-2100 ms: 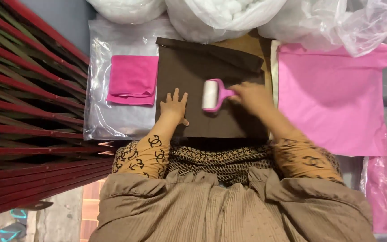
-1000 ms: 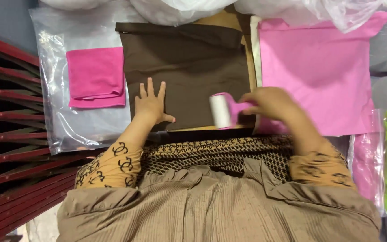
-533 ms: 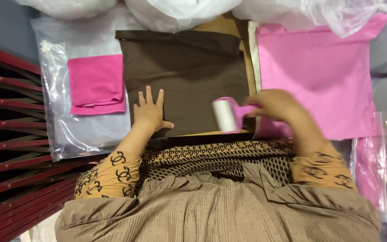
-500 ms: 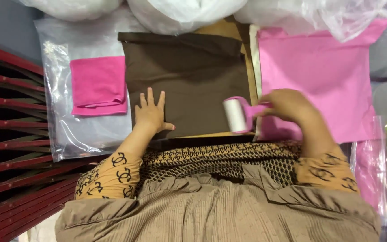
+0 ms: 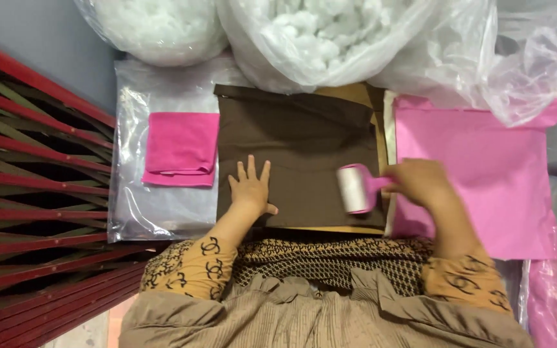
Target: The person uses a lint roller to clean a piece of brown fabric before folding it at an upholstery station.
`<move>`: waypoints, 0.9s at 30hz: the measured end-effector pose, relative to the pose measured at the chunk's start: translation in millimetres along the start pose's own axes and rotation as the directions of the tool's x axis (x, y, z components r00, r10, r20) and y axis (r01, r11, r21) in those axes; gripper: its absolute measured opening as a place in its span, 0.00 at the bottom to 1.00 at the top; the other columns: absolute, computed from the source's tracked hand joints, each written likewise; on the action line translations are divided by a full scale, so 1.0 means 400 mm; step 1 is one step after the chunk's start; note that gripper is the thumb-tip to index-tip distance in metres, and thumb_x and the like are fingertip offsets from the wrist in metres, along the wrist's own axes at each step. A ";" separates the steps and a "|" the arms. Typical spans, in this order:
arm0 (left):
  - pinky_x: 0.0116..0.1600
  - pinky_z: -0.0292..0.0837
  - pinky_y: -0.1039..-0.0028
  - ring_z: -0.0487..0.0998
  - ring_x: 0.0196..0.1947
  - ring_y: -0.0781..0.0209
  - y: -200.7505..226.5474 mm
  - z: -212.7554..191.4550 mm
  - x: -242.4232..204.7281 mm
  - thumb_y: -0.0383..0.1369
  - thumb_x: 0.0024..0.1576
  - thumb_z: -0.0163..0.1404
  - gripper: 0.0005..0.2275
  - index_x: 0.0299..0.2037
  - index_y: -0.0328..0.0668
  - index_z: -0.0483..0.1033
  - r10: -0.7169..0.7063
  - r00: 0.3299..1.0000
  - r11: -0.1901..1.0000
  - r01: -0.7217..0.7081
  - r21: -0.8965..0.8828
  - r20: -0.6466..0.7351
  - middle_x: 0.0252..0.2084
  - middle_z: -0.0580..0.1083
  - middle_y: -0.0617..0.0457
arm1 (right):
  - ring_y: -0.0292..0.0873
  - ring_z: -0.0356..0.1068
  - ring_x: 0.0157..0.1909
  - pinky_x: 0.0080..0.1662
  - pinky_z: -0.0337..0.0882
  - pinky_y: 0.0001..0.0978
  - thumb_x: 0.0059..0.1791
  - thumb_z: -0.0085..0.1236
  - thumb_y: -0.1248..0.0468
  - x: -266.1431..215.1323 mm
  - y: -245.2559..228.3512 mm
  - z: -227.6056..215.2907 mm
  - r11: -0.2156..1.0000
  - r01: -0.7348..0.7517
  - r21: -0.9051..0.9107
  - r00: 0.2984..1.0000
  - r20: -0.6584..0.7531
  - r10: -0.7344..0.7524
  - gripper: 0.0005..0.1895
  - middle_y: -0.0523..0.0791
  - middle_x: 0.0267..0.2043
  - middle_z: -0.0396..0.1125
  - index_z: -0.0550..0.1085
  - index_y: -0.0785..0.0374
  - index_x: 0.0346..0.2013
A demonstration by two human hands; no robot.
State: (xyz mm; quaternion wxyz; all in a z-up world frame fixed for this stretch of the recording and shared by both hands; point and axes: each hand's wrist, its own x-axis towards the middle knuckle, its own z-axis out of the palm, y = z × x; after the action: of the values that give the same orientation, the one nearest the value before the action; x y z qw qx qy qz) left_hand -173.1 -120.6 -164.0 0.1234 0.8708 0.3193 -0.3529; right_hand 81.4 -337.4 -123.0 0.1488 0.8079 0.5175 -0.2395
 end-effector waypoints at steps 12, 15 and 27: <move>0.72 0.38 0.35 0.33 0.78 0.33 0.027 -0.032 0.022 0.56 0.50 0.61 0.54 0.78 0.50 0.33 0.019 1.000 0.999 -0.018 -0.030 0.022 0.79 0.32 0.35 | 0.51 0.72 0.56 0.61 0.61 0.54 0.51 0.54 0.44 0.115 -0.143 -0.025 0.998 0.050 -0.043 0.966 -0.250 -0.059 0.17 0.45 0.47 0.72 0.76 0.35 0.53; 0.71 0.42 0.33 0.32 0.78 0.32 0.025 -0.037 0.022 0.54 0.50 0.62 0.54 0.78 0.51 0.32 0.013 0.999 0.999 -0.012 -0.030 0.039 0.79 0.30 0.35 | 0.57 0.74 0.57 0.61 0.65 0.59 0.51 0.56 0.48 0.105 0.012 -0.036 0.986 -0.138 0.089 0.986 -0.080 0.145 0.19 0.50 0.49 0.75 0.77 0.38 0.56; 0.69 0.46 0.33 0.33 0.77 0.31 0.028 -0.007 -0.002 0.55 0.52 0.60 0.53 0.78 0.52 0.31 0.021 0.994 0.999 -0.025 0.035 0.103 0.78 0.30 0.33 | 0.57 0.75 0.51 0.59 0.65 0.56 0.51 0.54 0.45 0.170 -0.048 -0.031 0.997 0.026 0.069 0.962 -0.271 -0.007 0.17 0.50 0.44 0.75 0.78 0.39 0.53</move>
State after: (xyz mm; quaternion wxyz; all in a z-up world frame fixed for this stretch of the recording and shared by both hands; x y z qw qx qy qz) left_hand -164.7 -128.3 -161.4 0.1281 0.8571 0.2963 -0.4014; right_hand 90.5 -271.1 -149.1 0.0456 0.8335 0.5308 -0.1465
